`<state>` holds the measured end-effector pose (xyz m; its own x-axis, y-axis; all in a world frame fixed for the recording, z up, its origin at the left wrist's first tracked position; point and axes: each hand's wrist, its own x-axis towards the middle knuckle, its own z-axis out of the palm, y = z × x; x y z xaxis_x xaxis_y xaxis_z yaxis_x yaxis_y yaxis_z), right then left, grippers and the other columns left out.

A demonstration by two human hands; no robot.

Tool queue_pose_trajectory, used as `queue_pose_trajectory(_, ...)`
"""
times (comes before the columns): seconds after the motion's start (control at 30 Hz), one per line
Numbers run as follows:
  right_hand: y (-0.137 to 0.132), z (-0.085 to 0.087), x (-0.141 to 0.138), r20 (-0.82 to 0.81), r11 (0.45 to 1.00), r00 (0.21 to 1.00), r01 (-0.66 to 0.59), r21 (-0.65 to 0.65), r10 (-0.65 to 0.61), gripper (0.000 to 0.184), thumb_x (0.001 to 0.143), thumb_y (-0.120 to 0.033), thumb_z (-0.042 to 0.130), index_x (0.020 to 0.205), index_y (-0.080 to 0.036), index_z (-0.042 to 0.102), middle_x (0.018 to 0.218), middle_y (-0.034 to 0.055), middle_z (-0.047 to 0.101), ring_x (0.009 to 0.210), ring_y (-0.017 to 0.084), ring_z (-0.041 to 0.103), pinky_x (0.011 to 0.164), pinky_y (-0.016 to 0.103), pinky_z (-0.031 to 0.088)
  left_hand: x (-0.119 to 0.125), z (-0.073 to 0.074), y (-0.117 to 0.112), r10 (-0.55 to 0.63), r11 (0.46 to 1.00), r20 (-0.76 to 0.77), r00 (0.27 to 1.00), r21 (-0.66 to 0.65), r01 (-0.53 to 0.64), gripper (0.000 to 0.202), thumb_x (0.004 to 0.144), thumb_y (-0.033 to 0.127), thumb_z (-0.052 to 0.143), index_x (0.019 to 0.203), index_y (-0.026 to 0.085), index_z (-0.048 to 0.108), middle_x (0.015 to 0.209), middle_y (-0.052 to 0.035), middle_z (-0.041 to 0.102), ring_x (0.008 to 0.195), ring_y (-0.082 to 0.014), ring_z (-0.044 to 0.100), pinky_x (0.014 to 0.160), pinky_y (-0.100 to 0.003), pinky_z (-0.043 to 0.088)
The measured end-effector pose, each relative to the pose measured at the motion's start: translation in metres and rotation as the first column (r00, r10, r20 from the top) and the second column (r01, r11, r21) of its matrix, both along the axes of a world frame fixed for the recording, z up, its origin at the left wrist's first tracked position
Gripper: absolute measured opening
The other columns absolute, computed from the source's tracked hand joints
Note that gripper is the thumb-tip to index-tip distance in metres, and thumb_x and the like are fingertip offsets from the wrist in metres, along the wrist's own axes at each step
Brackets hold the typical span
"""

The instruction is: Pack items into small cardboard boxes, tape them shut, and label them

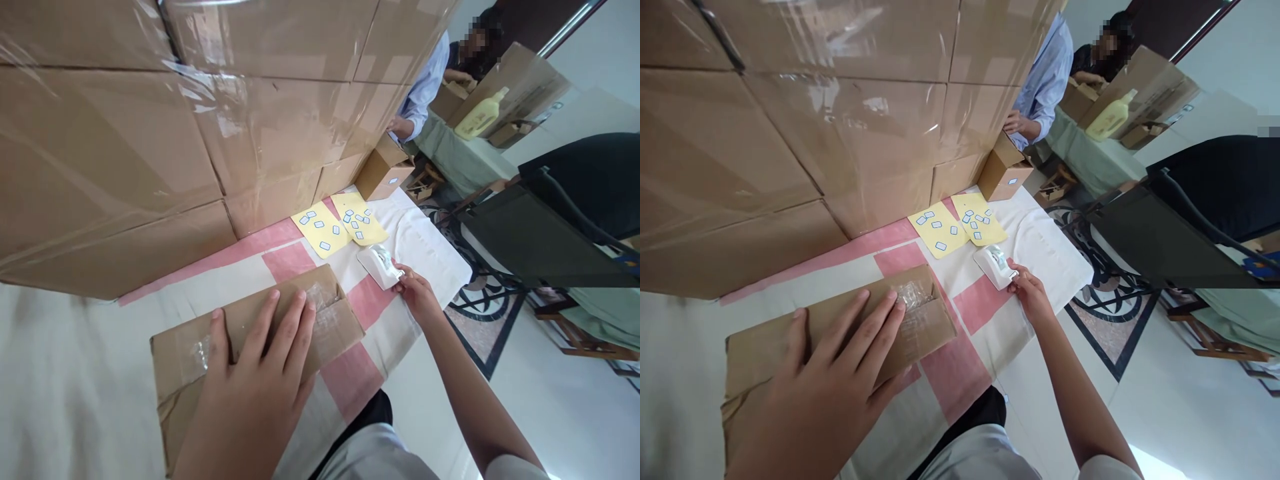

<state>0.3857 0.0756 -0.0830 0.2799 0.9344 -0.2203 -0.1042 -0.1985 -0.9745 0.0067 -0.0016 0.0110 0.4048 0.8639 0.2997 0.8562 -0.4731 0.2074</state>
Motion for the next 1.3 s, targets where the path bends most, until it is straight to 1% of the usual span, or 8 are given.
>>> queue_pose_trajectory(0.23, 0.0031, 0.0042, -0.0009, -0.009, 1.0, 1.0, 0.002, -0.027, -0.002, 0.026, 0.072, -0.032, 0.077, 0.096, -0.021, 0.077, 0.068, -0.0027, 0.052, 0.06, 0.013, 0.045, 0.06, 0.03, 0.042, -0.0024, 0.0016, -0.0004, -0.023, 0.999, -0.019, 1.0, -0.029, 0.022, 0.061, 0.099, 0.044, 0.055, 0.155, 0.02, 0.047, 0.163, -0.0047, 0.041, 0.151, -0.0352, 0.041, 0.13, -0.064, -0.001)
queue_pose_trajectory(0.53, 0.0041, 0.0033, -0.0022, 0.005, 0.999, 1.0, 0.018, -0.032, -0.017, 0.028, 0.069, -0.035, 0.082, 0.092, -0.02, 0.076, 0.066, -0.0035, 0.051, 0.058, 0.012, 0.045, 0.058, 0.029, 0.043, -0.0039, -0.0038, -0.0017, -0.046, 0.999, -0.007, 0.999, -0.006, 0.046, 0.068, 0.1, 0.043, 0.049, 0.161, 0.018, 0.035, 0.164, -0.0068, 0.04, 0.151, -0.0368, 0.038, 0.129, -0.066, -0.002)
queue_pose_trajectory(0.7, 0.0046, 0.0016, -0.0027, 0.043, 1.0, 0.999, 0.027, -0.017, -0.026, 0.022, 0.069, -0.037, 0.084, 0.072, -0.021, 0.069, 0.083, 0.0002, 0.061, 0.058, 0.01, 0.045, 0.056, 0.029, 0.043, -0.0033, -0.0043, -0.0017, -0.031, 0.999, 0.013, 0.999, -0.006, 0.031, 0.066, 0.101, 0.044, 0.048, 0.162, 0.021, 0.035, 0.162, -0.0081, 0.045, 0.151, -0.0373, 0.04, 0.129, -0.066, 0.001)
queue_pose_trajectory(0.87, 0.0055, 0.0012, -0.0037, 0.075, 1.0, 0.997, 0.027, -0.004, -0.026, 0.043, 0.066, -0.037, 0.087, 0.052, -0.02, 0.05, 0.101, 0.0029, 0.069, 0.058, 0.009, 0.045, 0.053, 0.029, 0.044, -0.0035, -0.0046, -0.002, -0.045, 0.999, 0.013, 0.999, -0.015, 0.045, 0.065, 0.102, 0.04, 0.044, 0.163, 0.022, 0.03, 0.161, -0.0093, 0.046, 0.151, -0.038, 0.039, 0.128, -0.069, 0.004)
queue_pose_trajectory(1.0, 0.0069, 0.0, -0.0021, 0.077, 0.999, 0.996, 0.039, -0.031, -0.036, 0.021, 0.067, -0.035, 0.084, 0.068, -0.021, 0.068, 0.083, 0.0017, 0.067, 0.054, 0.01, 0.045, 0.052, 0.029, 0.044, -0.0039, -0.0033, -0.0017, -0.039, 0.999, 0.014, 0.999, -0.025, 0.04, 0.071, 0.101, 0.044, 0.047, 0.165, 0.022, 0.024, 0.162, -0.0085, 0.044, 0.151, -0.0377, 0.039, 0.129, -0.067, 0.002)
queue_pose_trajectory(1.1, 0.0074, -0.0018, 0.0007, 0.077, 0.997, 0.996, 0.05, -0.058, -0.045, 0.023, 0.069, -0.034, 0.081, 0.087, -0.02, 0.077, 0.06, -0.0018, 0.057, 0.051, 0.012, 0.048, 0.049, 0.029, 0.041, -0.004, -0.0018, -0.0013, -0.036, 0.999, 0.015, 0.999, -0.037, 0.037, 0.074, 0.1, 0.046, 0.049, 0.165, 0.021, 0.023, 0.162, -0.0084, 0.044, 0.151, -0.0385, 0.039, 0.129, -0.067, 0.0)
queue_pose_trajectory(1.2, 0.0073, -0.0032, 0.0029, 0.08, 0.997, 0.996, 0.05, -0.057, -0.045, 0.02, 0.07, -0.036, 0.081, 0.08, -0.02, 0.075, 0.054, -0.0016, 0.056, 0.05, 0.014, 0.052, 0.049, 0.029, 0.039, -0.0041, -0.0016, -0.0013, -0.039, 0.999, 0.021, 0.999, -0.034, 0.039, 0.075, 0.099, 0.044, 0.051, 0.165, 0.021, 0.023, 0.161, -0.0086, 0.045, 0.151, -0.0378, 0.04, 0.129, -0.067, 0.001)
queue_pose_trajectory(1.3, 0.0071, -0.0034, 0.0035, 0.08, 0.999, 0.996, 0.037, -0.035, -0.034, 0.025, 0.071, -0.039, 0.082, 0.064, -0.02, 0.066, 0.066, 0.0018, 0.065, 0.053, 0.013, 0.053, 0.052, 0.029, 0.043, -0.0039, -0.0031, -0.0017, -0.046, 0.999, 0.023, 0.999, -0.016, 0.046, 0.07, 0.101, 0.043, 0.048, 0.164, 0.021, 0.026, 0.162, -0.0082, 0.043, 0.151, -0.0368, 0.04, 0.129, -0.067, 0.002)
